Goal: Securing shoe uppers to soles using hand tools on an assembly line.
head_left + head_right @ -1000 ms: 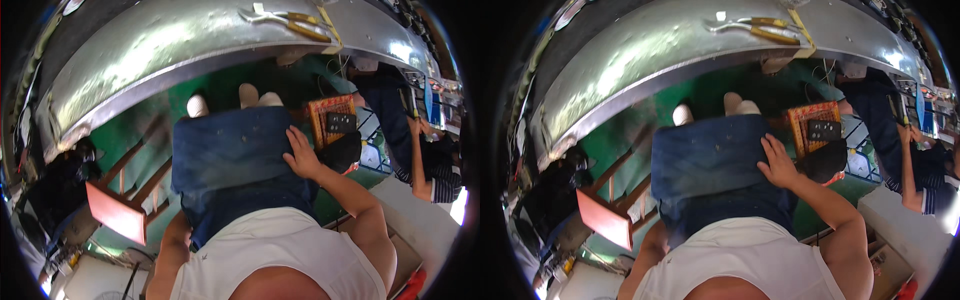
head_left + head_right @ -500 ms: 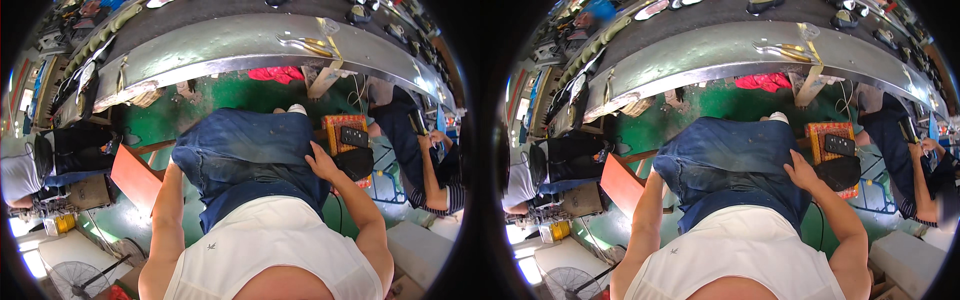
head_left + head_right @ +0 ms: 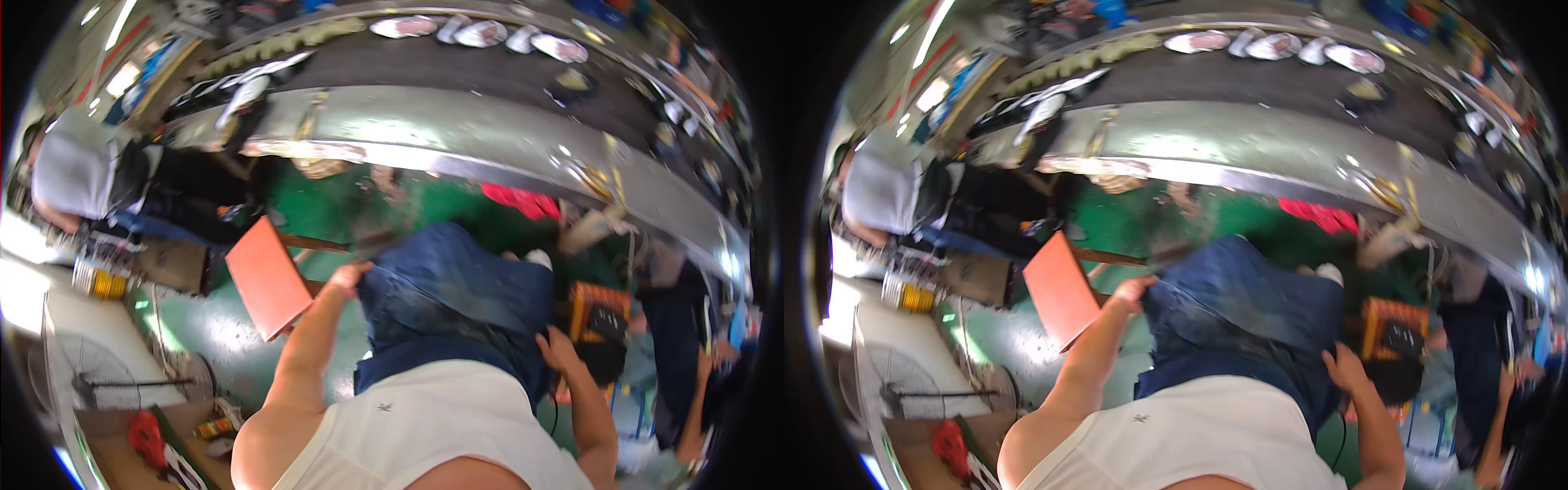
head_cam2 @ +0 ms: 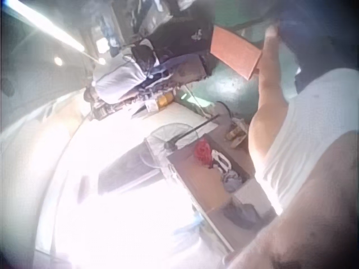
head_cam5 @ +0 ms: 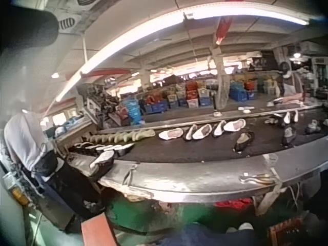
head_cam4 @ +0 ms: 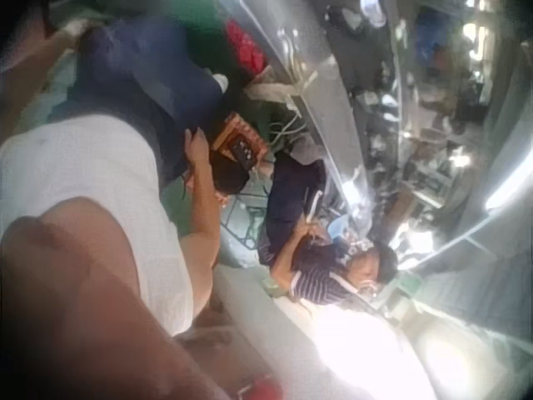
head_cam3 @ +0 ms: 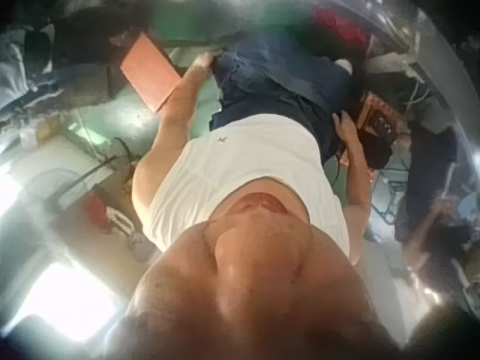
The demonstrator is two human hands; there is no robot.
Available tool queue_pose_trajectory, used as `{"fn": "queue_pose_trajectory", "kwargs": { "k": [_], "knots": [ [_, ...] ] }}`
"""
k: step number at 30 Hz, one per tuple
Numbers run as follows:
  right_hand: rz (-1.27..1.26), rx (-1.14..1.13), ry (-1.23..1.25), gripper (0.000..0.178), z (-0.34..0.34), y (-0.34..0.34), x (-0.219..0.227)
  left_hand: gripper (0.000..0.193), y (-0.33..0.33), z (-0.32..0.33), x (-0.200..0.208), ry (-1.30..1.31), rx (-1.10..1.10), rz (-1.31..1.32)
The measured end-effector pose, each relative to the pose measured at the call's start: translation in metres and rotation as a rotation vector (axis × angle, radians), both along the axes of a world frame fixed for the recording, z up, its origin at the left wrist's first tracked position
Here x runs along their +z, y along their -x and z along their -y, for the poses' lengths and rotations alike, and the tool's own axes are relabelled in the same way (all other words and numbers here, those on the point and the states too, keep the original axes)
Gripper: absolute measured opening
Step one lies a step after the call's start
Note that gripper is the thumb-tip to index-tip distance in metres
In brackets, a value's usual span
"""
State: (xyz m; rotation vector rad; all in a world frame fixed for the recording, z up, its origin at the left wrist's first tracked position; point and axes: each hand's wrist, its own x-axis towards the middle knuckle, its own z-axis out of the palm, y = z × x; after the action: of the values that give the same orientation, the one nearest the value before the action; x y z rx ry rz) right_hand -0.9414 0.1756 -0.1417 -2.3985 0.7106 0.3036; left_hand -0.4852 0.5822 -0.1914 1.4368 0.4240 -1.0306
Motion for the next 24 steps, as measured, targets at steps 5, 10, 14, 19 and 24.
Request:
{"fn": "queue_pose_trajectory", "kwargs": {
  "k": [5,10,14,19,24],
  "knots": [
    [-0.186,-0.085,-0.187,0.067,-0.001,-0.010,0.041,0.054,0.038,0.029,-0.050,-0.511,-0.518,0.202],
    [-0.351,-0.118,-0.399,0.079,0.035,-0.027,0.012,0.074,0.064,-0.002,-0.099,-0.262,-0.192,-0.512],
    [-0.442,-0.170,-0.664,0.084,0.074,-0.023,-0.018,0.074,0.064,0.025,-0.123,-0.255,-0.132,-0.683],
    [-0.786,-0.187,-0.875,0.072,0.107,-0.053,0.025,0.073,0.137,0.038,-0.128,-0.268,-0.066,-1.008],
    [-0.804,-0.169,-0.906,0.057,0.125,-0.049,0.030,0.073,0.158,0.042,-0.133,-0.246,0.046,-1.152]
  ]
}}
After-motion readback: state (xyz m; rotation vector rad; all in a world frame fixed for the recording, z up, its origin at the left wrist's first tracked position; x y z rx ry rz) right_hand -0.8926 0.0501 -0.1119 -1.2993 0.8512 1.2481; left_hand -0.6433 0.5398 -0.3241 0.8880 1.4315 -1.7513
